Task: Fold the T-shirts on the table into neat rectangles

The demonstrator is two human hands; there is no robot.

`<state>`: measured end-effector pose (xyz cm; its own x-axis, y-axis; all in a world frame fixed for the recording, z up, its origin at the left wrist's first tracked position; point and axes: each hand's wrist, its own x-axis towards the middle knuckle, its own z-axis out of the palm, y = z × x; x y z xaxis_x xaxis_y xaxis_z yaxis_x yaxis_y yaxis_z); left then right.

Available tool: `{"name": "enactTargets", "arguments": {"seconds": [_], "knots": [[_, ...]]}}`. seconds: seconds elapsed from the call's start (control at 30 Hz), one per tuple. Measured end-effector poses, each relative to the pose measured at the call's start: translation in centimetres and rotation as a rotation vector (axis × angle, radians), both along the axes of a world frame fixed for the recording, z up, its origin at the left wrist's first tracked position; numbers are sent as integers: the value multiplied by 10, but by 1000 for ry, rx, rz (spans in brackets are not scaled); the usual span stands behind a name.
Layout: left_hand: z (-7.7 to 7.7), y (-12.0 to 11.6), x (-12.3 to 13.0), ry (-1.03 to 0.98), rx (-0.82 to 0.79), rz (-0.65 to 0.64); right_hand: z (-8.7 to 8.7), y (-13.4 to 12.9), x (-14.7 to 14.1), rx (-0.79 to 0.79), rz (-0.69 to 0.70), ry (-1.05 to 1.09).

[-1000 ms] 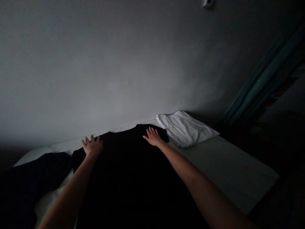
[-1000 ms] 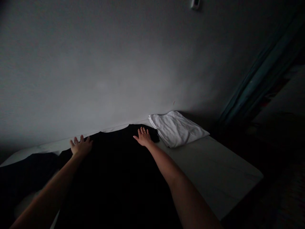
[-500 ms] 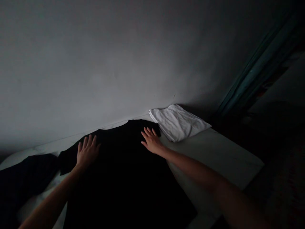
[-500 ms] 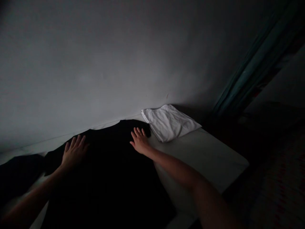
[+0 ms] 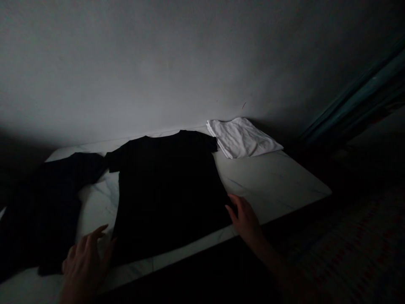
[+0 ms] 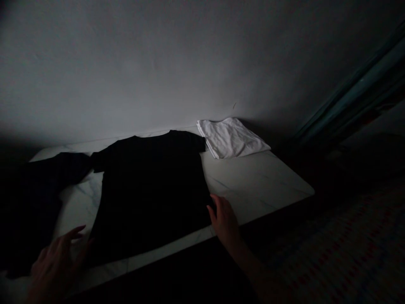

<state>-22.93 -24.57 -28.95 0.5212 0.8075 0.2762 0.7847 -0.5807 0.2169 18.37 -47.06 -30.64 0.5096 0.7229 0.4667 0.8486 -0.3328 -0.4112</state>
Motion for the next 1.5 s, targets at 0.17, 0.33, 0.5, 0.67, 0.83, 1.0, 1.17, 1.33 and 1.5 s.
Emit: {"name": "enactTargets", "arguments": {"seconds": [0.17, 0.33, 0.5, 0.67, 0.83, 1.0, 1.17, 1.33, 1.5], "knots": [[15, -27, 36, -242, -224, 145, 6, -2, -7, -49, 9, 42], [23, -36, 23, -283, -363, 122, 8, -30, 11, -101, 29, 22], [22, -45, 2, -195, -276, 84, 12, -50, 10, -249, 14, -102], [20, -54, 21, -17, 52, -5, 27, -35, -15, -206, 160, -186], [-9, -53, 39, 88, 39, -553, 40, -30, -31, -322, 694, -89], [6, -25, 22, 141, -253, -886, 66, -39, 0, -375, 779, 222], [77, 22, 117, 178, -578, -869, 98, 48, 77, -339, 359, 267], [94, 73, 320, 207, -251, -805, 108, 178, 164, -296, -85, 187], [63, 114, 455, 212, 9, -484, 92, 241, 210, -292, -88, 157]]}}
